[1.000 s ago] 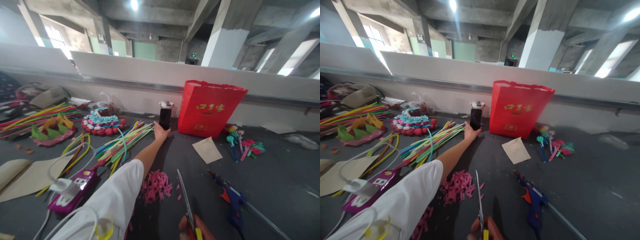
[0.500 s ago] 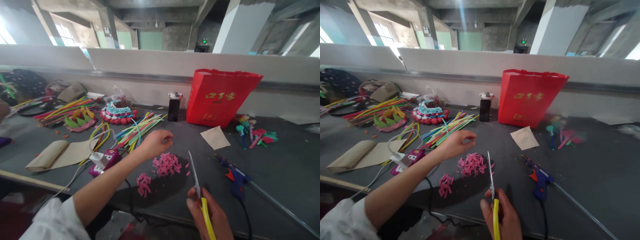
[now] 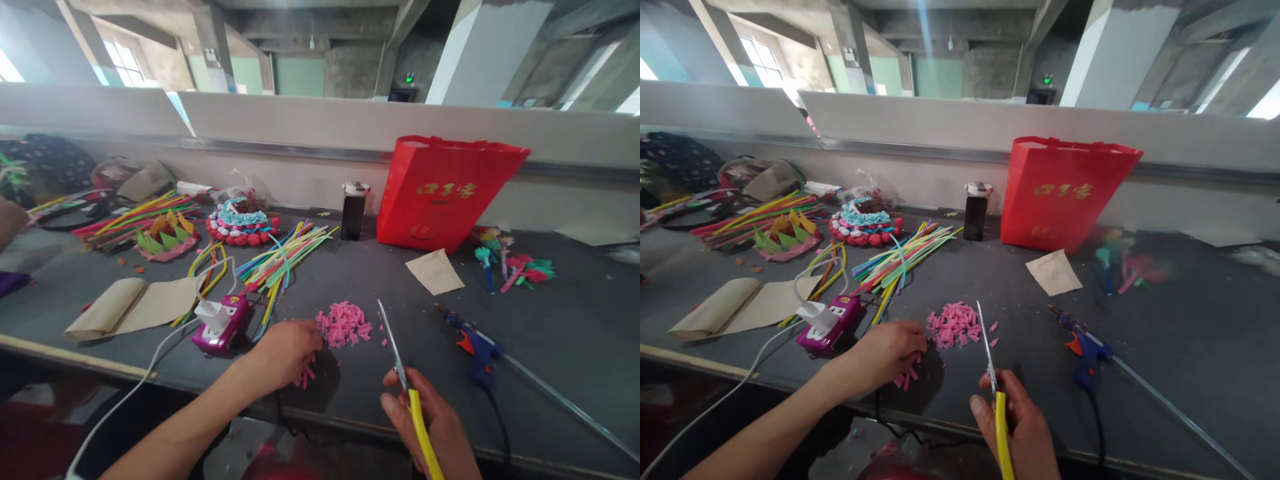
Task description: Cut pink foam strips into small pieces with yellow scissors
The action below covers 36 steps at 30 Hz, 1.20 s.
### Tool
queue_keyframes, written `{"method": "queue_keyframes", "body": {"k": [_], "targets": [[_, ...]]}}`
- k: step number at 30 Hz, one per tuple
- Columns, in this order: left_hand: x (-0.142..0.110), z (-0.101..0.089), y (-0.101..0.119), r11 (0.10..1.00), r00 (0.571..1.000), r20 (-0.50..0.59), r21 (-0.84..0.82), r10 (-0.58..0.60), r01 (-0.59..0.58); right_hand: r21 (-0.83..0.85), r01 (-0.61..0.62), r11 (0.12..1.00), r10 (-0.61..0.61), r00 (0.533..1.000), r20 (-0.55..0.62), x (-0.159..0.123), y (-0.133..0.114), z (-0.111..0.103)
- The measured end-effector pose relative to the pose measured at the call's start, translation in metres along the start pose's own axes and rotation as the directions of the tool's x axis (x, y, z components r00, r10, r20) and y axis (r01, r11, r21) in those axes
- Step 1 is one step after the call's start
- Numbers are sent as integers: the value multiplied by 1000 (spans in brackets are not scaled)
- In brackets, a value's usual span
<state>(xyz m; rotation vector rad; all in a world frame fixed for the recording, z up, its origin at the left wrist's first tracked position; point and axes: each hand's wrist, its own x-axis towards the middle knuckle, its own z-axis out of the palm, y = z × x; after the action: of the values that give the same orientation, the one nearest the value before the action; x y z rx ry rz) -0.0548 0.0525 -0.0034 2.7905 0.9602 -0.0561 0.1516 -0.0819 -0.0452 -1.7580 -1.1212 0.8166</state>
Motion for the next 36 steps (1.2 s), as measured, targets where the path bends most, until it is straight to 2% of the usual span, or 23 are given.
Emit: {"method": "queue_keyframes", "body": {"k": [4,7,10,12,14,16,17,19,21,23,24,26,28,33,36], "targets": [[-2,8,7,997,999,-21,79,-24,26,55,-44,998,42,998,42,2,3,1],[0,12,7,997,998,-34,37,-61,63,24,-17,1000,17,1000,9,3,2,1],[5,12,4,979,977,-154,-164,-148,123,-24,68,997,-69,997,-33,3,-2,1],[8,10,3,905,932,-266,-407,-247,124,-55,127,990,-129,990,-49,2,-3,1],[11,9,4,717,866,-311,-693,-391,75,-123,179,976,-189,979,-79,0,-4,1],[14,7,6,430,806,-275,-903,-524,-29,-228,247,942,-278,954,-114,-1,-4,0],[14,6,8,280,789,-240,-956,-566,-90,-284,293,913,-337,934,-117,-1,-4,1],[16,5,11,17,784,-162,-982,-599,-190,-387,389,836,-451,889,-80,1,-4,1],[16,5,14,-198,806,-79,-951,-587,-238,-465,442,767,-515,856,-35,4,-6,4],[16,5,17,-348,831,-23,-901,-556,-258,-505,453,735,-528,849,-6,8,-9,8],[16,6,17,-394,841,-10,-881,-541,-264,-512,454,729,-523,852,11,10,-10,11],[15,7,18,-434,853,-7,-859,-521,-272,-504,467,726,-510,858,60,14,-11,16],[15,9,17,-423,857,-14,-866,-515,-268,-495,474,728,-495,863,98,17,-11,19],[14,12,11,-253,825,-68,-935,-561,-249,-495,464,735,-481,871,102,21,-7,21],[13,13,8,-229,836,-84,-942,-542,-244,-496,455,739,-476,874,94,23,-7,20]]}}
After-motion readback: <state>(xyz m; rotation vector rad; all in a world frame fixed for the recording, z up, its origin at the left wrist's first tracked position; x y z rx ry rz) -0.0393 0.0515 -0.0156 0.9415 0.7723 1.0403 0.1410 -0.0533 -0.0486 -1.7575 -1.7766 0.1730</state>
